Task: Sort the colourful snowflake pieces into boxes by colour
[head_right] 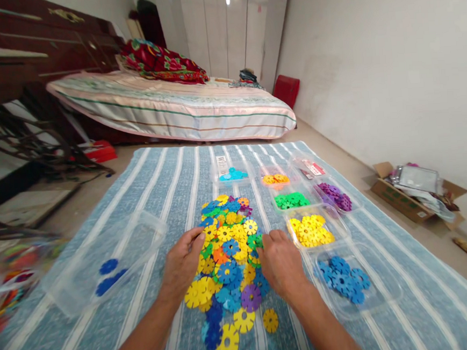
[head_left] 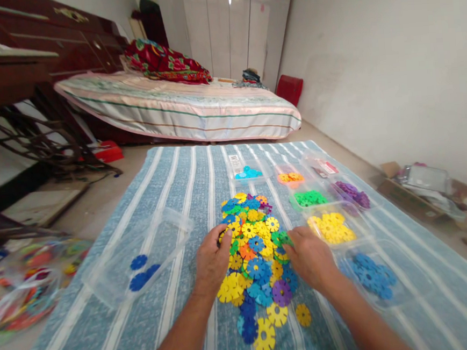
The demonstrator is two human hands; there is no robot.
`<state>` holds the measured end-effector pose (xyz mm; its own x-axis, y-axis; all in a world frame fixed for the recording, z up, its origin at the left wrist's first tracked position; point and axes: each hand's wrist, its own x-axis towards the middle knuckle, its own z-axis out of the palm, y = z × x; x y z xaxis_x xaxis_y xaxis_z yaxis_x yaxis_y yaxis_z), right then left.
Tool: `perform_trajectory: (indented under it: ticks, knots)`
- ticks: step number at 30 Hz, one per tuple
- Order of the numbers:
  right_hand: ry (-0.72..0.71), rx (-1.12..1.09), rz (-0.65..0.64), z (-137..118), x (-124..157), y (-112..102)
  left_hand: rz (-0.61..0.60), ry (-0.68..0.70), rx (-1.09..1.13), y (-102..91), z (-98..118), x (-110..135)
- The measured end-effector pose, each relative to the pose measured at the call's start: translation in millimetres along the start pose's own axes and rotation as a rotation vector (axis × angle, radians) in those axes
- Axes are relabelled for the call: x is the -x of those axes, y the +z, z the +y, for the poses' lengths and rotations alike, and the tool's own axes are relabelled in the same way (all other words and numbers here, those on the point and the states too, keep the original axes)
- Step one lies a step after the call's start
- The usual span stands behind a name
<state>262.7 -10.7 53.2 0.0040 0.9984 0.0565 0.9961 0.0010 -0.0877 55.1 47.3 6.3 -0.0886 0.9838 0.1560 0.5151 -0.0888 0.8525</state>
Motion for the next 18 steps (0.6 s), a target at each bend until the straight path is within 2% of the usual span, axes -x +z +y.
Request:
perform_trajectory:
  ticks: [6, 18]
  knots:
    - [0.026, -0.022, -0.054, 1.8, -2.5, 19.2, -0.01, 0.002, -0.011, -1.1, 2.0, 0.4]
    - [-0.009, 0.006, -0.009, 2.8, 2.0, 25.0, 0.003, -0.001, -0.013, -0.2, 1.9, 0.4]
